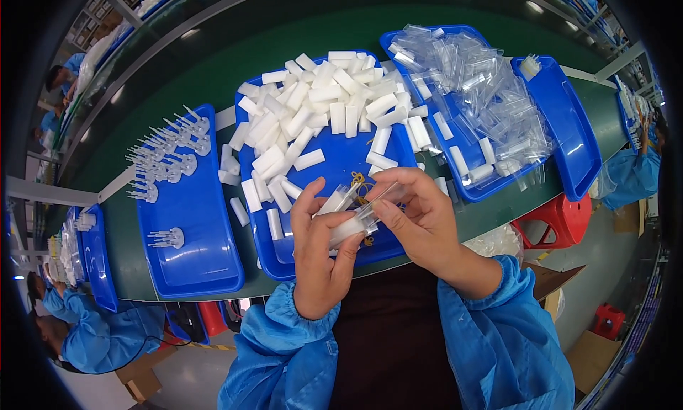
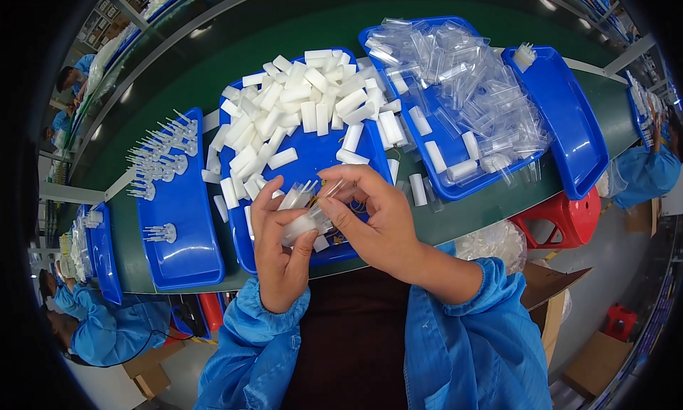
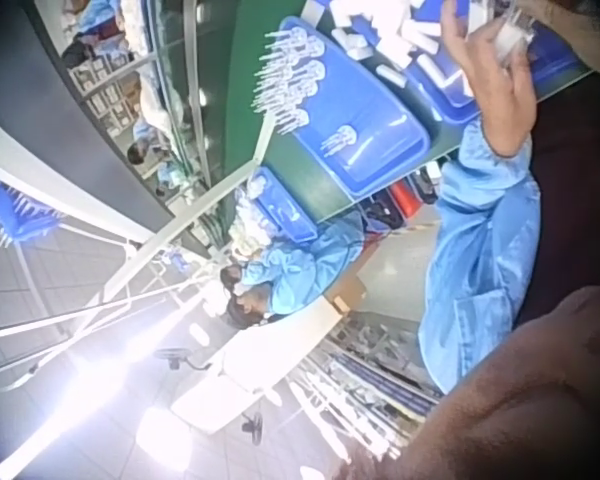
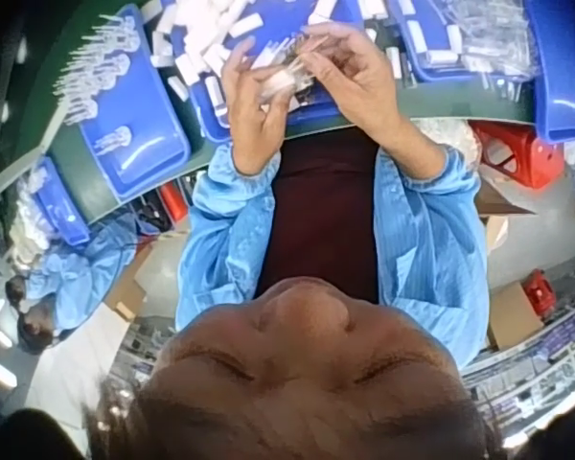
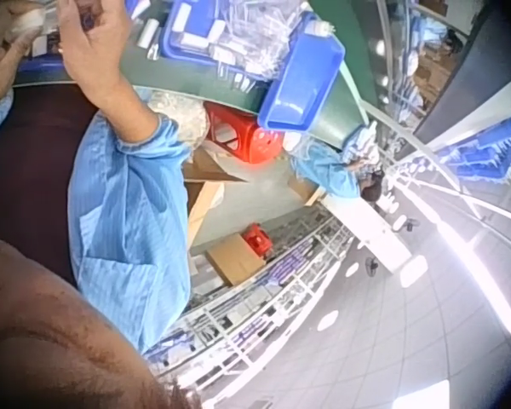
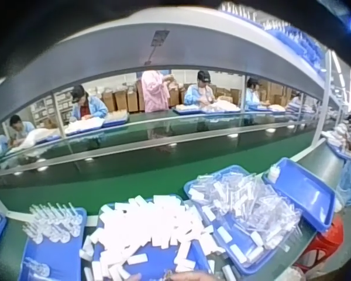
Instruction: The person assembles components by sliding foam pieces onto the prongs of a plastic base, fitting clear plastic covers over the foam pieces, and securing the gathered bundle with a rubber band.
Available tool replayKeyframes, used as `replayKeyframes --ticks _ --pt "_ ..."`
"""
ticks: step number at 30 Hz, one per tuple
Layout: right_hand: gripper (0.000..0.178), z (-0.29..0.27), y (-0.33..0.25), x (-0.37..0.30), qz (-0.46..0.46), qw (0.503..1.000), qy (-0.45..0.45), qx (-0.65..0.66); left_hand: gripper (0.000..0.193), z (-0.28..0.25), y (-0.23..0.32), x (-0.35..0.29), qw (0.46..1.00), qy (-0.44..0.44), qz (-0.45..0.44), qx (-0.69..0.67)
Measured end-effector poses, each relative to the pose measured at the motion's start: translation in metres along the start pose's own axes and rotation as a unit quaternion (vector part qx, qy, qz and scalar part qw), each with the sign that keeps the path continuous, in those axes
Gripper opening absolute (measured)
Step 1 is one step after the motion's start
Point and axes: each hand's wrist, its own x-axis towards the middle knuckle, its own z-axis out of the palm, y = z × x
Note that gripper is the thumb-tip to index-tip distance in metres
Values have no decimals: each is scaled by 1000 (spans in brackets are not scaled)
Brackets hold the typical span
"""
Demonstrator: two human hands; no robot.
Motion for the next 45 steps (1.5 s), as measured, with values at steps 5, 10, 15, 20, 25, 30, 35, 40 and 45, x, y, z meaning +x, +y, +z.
replayKeyframes --ticks 5,10,15,20,25,30,35,40,45 --pt "26 -5 1 2 84 993 -3 84 21 0 -3 -2 1000 6 -5 -4" --pt "22 -8 5 2 122 978 -4 170 19 0 -1 -1 999 0 -32 -42" --pt "20 -8 7 -1 116 971 -11 210 17 -3 -1 -2 995 1 -56 -78" --pt "20 -6 12 -4 105 968 -8 229 17 -3 1 0 995 5 -60 -83" --pt "21 -5 14 -6 71 986 2 153 18 -2 2 0 993 5 -68 -93" --pt "21 -4 16 -6 67 982 6 174 18 -1 2 0 996 10 -44 -73" --pt "21 -1 16 -5 63 981 5 181 14 -1 -3 -1 991 33 -35 -127" --pt "21 3 17 -7 55 982 6 180 12 2 0 0 988 67 -54 -132" --pt "21 8 22 -6 39 980 17 196 11 4 -2 0 987 77 -58 -128"
